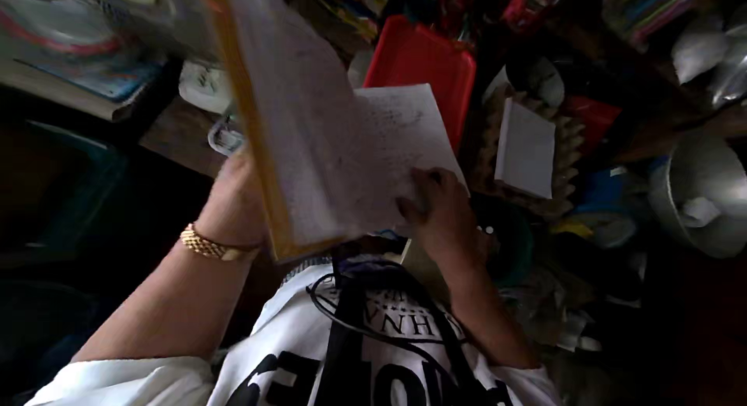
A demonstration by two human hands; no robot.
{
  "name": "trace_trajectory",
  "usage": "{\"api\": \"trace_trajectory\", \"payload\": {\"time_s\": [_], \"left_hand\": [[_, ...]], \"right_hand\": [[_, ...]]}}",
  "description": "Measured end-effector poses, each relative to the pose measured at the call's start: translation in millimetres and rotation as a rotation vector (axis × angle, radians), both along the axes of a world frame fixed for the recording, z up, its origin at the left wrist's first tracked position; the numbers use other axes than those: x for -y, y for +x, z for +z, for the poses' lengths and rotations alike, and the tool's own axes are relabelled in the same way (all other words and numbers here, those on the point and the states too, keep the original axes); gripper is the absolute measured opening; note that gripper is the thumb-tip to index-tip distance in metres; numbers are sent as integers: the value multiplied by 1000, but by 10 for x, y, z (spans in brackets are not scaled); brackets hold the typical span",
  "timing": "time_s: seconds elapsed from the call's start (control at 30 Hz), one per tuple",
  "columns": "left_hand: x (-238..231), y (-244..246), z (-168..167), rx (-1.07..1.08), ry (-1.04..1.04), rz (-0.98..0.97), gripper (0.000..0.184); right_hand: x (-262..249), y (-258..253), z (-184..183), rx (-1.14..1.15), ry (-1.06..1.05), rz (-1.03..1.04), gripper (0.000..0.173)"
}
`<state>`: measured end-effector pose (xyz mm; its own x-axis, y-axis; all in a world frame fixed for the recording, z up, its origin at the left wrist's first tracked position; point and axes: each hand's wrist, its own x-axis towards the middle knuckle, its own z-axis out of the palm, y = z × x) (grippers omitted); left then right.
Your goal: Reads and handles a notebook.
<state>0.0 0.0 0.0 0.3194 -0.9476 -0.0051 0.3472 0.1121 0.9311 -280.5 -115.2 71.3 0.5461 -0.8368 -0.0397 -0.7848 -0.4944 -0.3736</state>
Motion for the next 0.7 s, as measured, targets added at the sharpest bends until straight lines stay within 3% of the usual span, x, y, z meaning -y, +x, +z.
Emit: {"api": "trace_trajectory", "payload": {"time_s": [0.1, 0.17, 0.3, 0.43, 0.47, 0.5, 0.53, 0.63, 0.7], "left_hand": [[-63, 229, 38, -183, -16, -46, 67], [-176, 304, 44, -280, -43, -70, 75], [-382, 368, -33, -459, -155, -108, 65], [-412, 438, 59, -278, -173, -167, 66], [-406, 346, 238, -208, -92, -98, 60], [-356, 134, 474, -130, 38, 119, 51], [-343, 61, 569, 3, 103, 170, 58], [-335, 23, 529, 223, 209, 212, 106], [-321, 7, 441, 242, 188, 238, 109]], "right_hand": [[-54, 42, 17, -5, -29, -13, 53], [-151, 120, 153, -20, -71, -5, 53], [-330, 302, 328, 20, -127, 225, 54], [-393, 463, 192, 38, -121, 475, 50], [-418, 468, 159, 54, -114, 528, 47], [-439, 460, 130, 86, -93, 580, 43], [-457, 440, 112, 123, -57, 628, 40], [-483, 310, 108, 269, 127, 699, 37], [-471, 199, 155, 370, 252, 671, 38]]}}
